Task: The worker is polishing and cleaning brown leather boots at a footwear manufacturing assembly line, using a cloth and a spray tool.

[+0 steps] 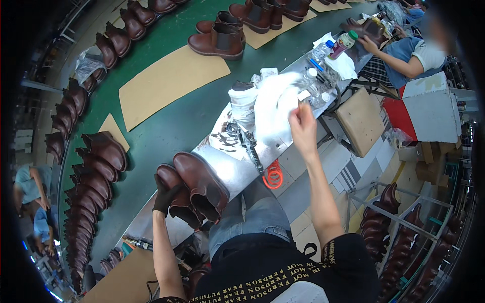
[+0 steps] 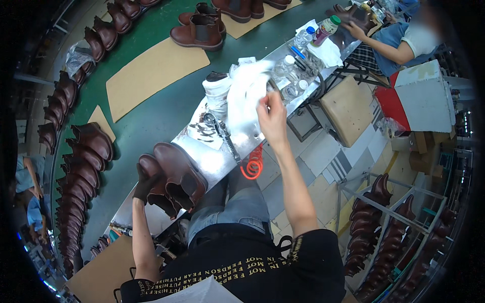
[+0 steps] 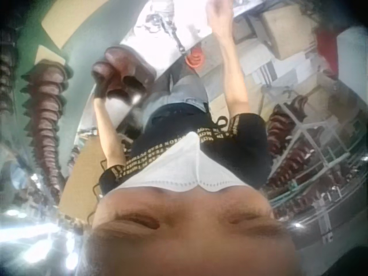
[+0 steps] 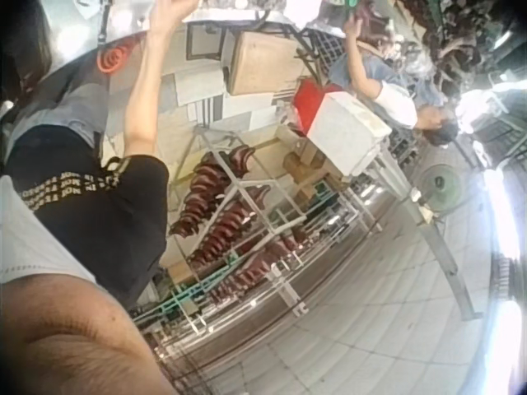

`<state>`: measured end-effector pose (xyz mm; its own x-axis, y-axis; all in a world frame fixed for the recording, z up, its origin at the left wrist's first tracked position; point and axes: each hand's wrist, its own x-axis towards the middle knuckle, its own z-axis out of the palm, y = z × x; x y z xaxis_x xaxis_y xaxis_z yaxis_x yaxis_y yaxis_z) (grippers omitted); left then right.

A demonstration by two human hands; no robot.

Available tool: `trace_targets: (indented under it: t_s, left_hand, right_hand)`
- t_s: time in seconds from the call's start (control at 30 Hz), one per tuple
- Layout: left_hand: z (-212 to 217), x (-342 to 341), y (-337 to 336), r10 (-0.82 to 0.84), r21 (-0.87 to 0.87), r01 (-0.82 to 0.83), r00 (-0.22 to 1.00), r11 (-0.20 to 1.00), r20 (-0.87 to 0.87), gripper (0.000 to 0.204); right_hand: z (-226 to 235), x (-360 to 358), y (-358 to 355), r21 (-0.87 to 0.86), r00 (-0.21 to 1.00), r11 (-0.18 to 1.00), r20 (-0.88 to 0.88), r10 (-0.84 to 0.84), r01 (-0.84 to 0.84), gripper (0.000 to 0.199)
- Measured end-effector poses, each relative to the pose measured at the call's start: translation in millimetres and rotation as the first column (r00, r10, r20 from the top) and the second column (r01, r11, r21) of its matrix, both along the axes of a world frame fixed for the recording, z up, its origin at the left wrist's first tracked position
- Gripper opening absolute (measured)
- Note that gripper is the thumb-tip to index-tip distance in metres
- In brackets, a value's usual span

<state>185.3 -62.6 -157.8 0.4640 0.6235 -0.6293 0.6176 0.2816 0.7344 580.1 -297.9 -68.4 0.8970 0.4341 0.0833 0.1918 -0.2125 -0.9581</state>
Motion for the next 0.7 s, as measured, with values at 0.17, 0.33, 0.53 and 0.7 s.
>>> trace_targets:
  t_s: [0.17, 0.33, 0.53, 0.7]
  left_hand:
    - [4.6, 1.6, -0.7, 0.038, -0.041, -0.039, 0.999, 0.998, -0.023, 0.112]
    - [31.3, 29.7, -7.9, -0.012, -0.034, 0.008, 0.993, 0.999, -0.113, 0.116]
    - [-0.9, 19.2, 6.5, 0.005, -0.259, -0.073, 0.968, 0.963, -0.252, 0.126]
    - [11.8, 24.2, 4.0, 0.027, -0.154, -0.080, 0.946, 0.985, -0.324, 0.128]
  right_hand:
    - [19.6, -34.5, -88.0, -0.287, 0.953, 0.909, -0.079, 0.292, -0.303, 0.027]
    - [-34.1, 20.4, -150.4, -0.771, 0.848, 0.636, 0.325, 0.419, -0.019, 0.022]
    - [-48.4, 41.2, -121.4, 0.465, 0.785, 0.862, -0.603, 0.142, 0.201, 0.013]
    - [-7.2, 99.7, -68.2, 0.433, 0.865, 0.888, -0.495, 0.089, 0.156, 0.048]
